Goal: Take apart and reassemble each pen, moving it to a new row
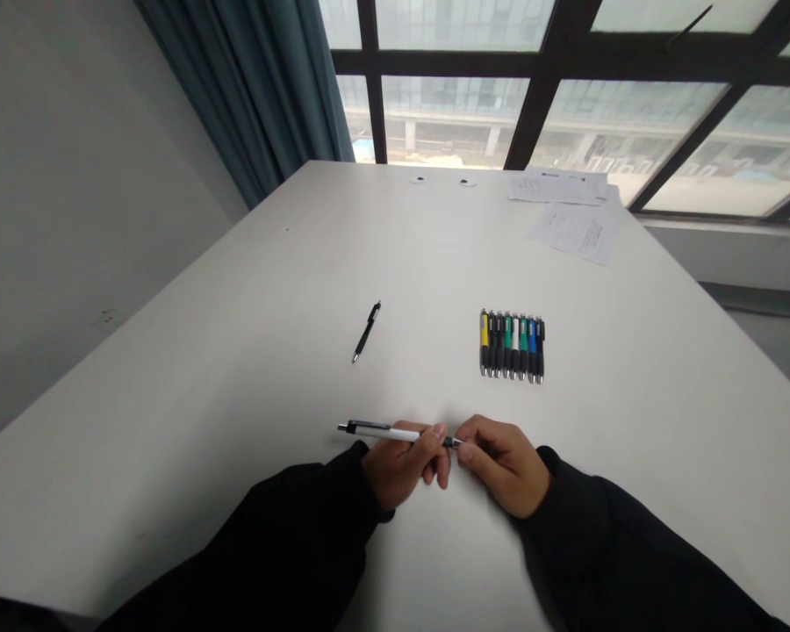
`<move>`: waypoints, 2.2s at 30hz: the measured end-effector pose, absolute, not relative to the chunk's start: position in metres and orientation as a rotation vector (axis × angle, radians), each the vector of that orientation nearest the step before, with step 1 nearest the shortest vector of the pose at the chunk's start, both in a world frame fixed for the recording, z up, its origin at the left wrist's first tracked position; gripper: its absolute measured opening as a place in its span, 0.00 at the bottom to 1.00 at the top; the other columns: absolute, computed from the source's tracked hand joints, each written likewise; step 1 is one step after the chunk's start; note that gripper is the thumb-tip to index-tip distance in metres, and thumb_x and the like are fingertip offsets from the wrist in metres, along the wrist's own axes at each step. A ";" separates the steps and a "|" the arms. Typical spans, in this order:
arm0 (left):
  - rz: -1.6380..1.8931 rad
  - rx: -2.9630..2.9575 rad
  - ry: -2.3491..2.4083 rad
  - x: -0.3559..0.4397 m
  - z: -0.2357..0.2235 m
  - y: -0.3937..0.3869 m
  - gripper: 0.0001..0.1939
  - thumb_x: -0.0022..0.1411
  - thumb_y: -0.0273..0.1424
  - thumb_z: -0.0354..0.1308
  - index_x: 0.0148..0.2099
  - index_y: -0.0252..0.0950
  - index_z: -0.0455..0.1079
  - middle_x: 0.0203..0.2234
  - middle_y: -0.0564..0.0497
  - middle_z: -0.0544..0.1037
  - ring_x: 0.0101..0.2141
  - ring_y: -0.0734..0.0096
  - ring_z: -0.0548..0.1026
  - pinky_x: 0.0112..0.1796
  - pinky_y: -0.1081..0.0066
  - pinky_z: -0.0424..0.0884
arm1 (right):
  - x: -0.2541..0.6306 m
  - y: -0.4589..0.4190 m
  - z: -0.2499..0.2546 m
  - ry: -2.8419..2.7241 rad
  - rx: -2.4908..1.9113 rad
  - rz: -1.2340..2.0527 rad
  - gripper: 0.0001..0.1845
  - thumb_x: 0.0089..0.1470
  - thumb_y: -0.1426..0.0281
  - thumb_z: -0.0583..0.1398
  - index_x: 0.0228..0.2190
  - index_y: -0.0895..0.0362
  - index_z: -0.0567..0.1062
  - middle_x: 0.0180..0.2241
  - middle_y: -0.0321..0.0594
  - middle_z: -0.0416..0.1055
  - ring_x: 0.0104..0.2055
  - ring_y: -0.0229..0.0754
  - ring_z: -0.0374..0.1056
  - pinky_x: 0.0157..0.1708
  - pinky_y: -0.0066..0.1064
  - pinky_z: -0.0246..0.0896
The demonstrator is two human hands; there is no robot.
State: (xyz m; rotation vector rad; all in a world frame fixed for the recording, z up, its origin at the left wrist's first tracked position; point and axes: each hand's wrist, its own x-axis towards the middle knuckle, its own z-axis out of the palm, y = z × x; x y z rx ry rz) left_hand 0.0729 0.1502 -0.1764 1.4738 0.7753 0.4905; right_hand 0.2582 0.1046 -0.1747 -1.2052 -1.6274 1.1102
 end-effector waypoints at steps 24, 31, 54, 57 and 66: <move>0.491 1.418 0.725 0.072 -0.183 0.152 0.37 0.69 0.50 0.38 0.20 0.32 0.70 0.14 0.50 0.69 0.18 0.77 0.64 0.23 0.74 0.60 | 0.258 0.105 -0.178 -1.646 -1.298 1.057 0.16 0.59 0.61 0.60 0.24 0.58 0.70 0.20 0.33 0.62 0.22 0.34 0.56 0.24 0.28 0.53; 0.463 1.423 0.719 0.072 -0.177 0.152 0.37 0.69 0.51 0.38 0.19 0.32 0.69 0.13 0.50 0.69 0.17 0.77 0.63 0.23 0.73 0.60 | 0.258 0.105 -0.177 -1.590 -1.281 1.099 0.16 0.58 0.60 0.60 0.25 0.59 0.71 0.19 0.32 0.60 0.21 0.34 0.54 0.23 0.28 0.51; 0.453 1.449 0.761 0.071 -0.172 0.152 0.32 0.69 0.46 0.42 0.21 0.33 0.69 0.15 0.51 0.70 0.18 0.77 0.64 0.22 0.75 0.61 | 0.258 0.104 -0.173 -1.515 -1.021 1.254 0.08 0.59 0.67 0.61 0.31 0.58 0.77 0.19 0.31 0.63 0.21 0.33 0.57 0.23 0.27 0.57; 0.447 1.429 0.767 0.071 -0.174 0.152 0.33 0.69 0.48 0.42 0.20 0.33 0.68 0.14 0.51 0.69 0.17 0.77 0.64 0.21 0.75 0.59 | 0.258 0.104 -0.174 -1.550 -1.115 1.083 0.05 0.55 0.69 0.64 0.30 0.59 0.78 0.19 0.32 0.63 0.21 0.33 0.57 0.23 0.27 0.56; 0.447 1.373 0.800 0.071 -0.175 0.154 0.38 0.67 0.53 0.39 0.17 0.33 0.69 0.10 0.49 0.66 0.14 0.77 0.62 0.18 0.74 0.57 | 0.258 0.106 -0.174 -1.562 -1.093 0.896 0.04 0.53 0.71 0.66 0.29 0.59 0.78 0.20 0.34 0.65 0.22 0.34 0.61 0.23 0.28 0.58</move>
